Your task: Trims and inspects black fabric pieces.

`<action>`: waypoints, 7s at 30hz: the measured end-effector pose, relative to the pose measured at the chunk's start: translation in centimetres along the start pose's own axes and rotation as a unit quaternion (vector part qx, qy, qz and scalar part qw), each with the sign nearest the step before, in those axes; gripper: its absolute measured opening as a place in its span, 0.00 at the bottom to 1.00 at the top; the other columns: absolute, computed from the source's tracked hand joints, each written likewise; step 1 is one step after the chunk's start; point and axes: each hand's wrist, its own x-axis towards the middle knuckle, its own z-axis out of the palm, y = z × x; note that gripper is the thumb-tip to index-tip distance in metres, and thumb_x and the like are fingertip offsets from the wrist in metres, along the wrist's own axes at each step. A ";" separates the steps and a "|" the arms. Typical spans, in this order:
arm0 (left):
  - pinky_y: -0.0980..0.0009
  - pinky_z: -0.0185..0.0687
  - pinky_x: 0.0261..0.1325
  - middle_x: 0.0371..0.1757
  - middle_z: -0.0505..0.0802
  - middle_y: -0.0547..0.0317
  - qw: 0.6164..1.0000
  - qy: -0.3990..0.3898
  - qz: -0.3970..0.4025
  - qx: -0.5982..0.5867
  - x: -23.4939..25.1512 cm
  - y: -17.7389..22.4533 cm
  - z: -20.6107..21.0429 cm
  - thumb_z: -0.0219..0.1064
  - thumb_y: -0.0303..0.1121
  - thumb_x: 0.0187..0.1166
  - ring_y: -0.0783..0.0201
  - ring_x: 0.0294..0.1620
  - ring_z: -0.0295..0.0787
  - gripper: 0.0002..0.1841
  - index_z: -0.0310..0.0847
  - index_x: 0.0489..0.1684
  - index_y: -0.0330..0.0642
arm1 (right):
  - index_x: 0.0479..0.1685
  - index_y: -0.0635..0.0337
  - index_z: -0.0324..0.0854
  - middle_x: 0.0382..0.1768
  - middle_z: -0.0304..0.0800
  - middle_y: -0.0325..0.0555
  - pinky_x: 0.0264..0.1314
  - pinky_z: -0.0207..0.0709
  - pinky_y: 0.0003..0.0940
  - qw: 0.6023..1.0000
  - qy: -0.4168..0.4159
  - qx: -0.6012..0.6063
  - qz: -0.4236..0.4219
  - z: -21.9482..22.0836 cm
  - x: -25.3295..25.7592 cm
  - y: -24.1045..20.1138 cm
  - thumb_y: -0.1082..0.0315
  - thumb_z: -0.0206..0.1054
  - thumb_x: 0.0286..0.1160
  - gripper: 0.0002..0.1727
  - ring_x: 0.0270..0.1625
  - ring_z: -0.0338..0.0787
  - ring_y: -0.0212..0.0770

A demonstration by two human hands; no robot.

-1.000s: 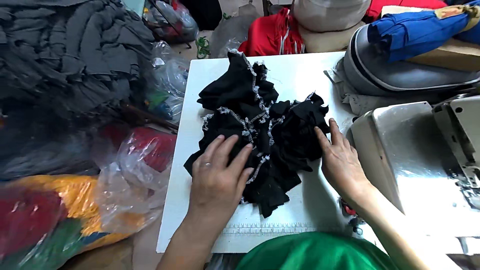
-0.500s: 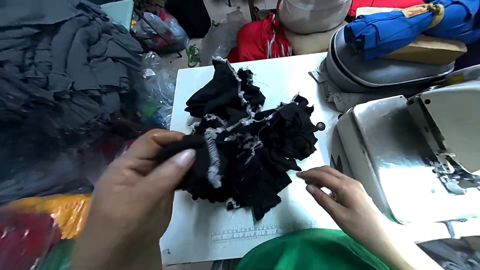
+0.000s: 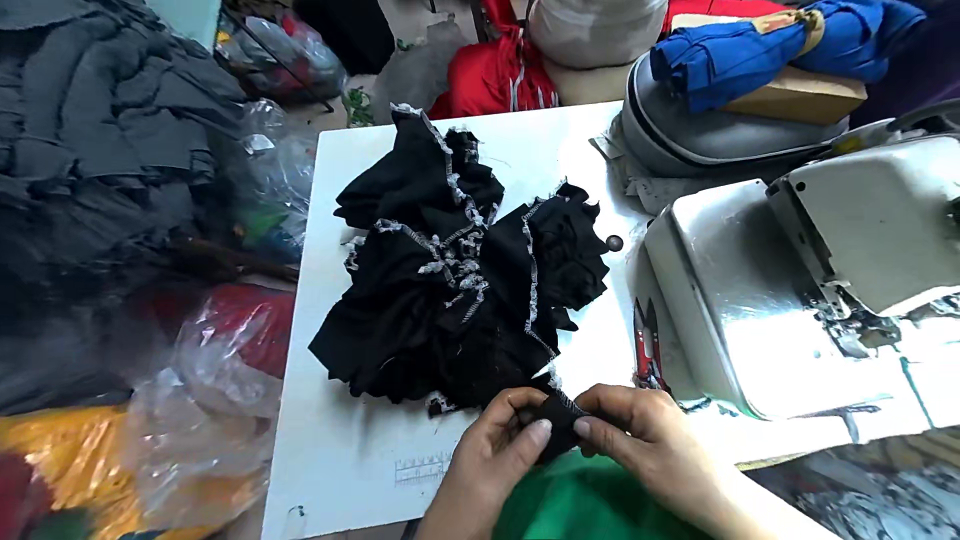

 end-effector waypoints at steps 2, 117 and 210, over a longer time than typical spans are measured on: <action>0.74 0.83 0.62 0.52 0.92 0.75 0.997 -0.045 -0.045 -0.038 0.6 -0.7 -1.0 0.65 0.57 0.79 0.77 0.55 0.88 0.26 0.83 0.60 0.44 | 0.47 0.64 0.89 0.37 0.92 0.46 0.46 0.82 0.25 0.998 -0.004 -0.048 -0.045 0.0 -0.1 0.3 0.65 0.60 0.85 0.14 0.38 0.90 0.30; 0.75 0.80 0.74 0.82 0.75 0.81 0.970 -0.028 0.239 -0.023 -2.7 -3.4 -2.4 0.63 0.48 0.85 0.77 0.75 0.78 0.08 0.89 0.43 0.65 | 0.49 0.65 0.84 0.20 0.74 0.35 0.26 0.64 0.17 0.970 -0.242 0.020 -0.028 -1.8 -0.3 -0.5 0.43 0.41 0.93 0.34 0.21 0.69 0.20; 0.90 0.80 0.58 0.48 0.93 0.89 0.981 -0.075 0.178 0.017 1.4 -1.6 0.5 0.67 0.42 0.80 0.91 0.51 0.85 0.08 0.93 0.49 0.63 | 0.45 0.49 0.83 0.18 0.68 0.14 0.19 0.57 0.08 0.960 0.071 0.262 0.066 -1.0 -3.8 0.0 0.56 0.53 0.91 0.15 0.18 0.63 0.09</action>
